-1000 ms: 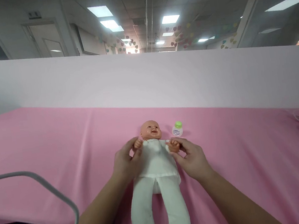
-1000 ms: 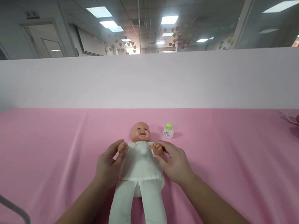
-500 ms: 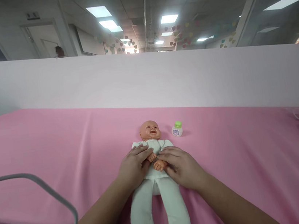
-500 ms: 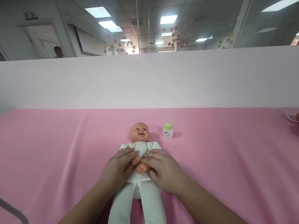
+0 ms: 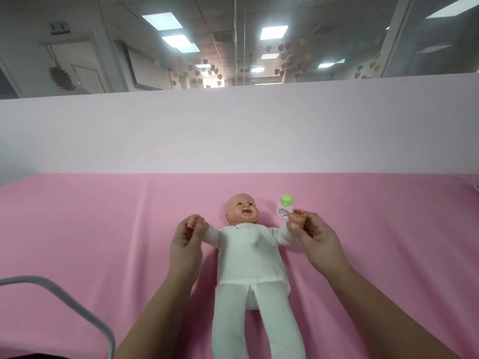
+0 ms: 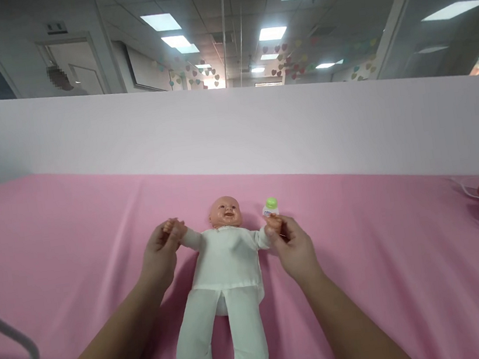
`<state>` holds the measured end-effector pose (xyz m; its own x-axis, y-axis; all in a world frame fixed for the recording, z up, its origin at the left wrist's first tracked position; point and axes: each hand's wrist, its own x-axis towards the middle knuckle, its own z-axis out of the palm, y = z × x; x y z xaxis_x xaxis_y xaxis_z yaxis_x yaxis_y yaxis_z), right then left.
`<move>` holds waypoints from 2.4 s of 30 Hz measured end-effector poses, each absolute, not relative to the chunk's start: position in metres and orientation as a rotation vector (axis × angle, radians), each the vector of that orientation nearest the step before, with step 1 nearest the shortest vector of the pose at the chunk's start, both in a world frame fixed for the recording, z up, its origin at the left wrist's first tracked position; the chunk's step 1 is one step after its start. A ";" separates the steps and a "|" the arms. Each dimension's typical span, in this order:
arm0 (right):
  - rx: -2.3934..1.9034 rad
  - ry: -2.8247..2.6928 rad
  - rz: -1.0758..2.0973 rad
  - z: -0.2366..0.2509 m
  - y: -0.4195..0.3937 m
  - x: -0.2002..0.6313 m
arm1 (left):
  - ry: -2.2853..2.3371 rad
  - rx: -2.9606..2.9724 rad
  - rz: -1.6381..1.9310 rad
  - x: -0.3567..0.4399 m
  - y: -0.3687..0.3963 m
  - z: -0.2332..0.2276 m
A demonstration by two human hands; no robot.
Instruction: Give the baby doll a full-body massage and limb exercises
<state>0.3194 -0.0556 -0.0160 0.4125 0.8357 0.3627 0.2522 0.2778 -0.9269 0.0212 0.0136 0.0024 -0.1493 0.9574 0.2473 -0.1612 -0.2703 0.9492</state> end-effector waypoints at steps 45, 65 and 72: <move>-1.245 -2.171 -0.236 -0.022 -0.075 0.274 | 1.071 2.645 0.890 0.045 -0.015 -0.003; -1.237 -0.363 1.137 -0.033 -0.037 0.368 | 1.209 0.455 1.411 -0.003 0.054 -0.023; -1.274 -0.528 0.942 -0.033 -0.038 0.366 | 1.332 0.617 1.449 0.003 0.052 -0.023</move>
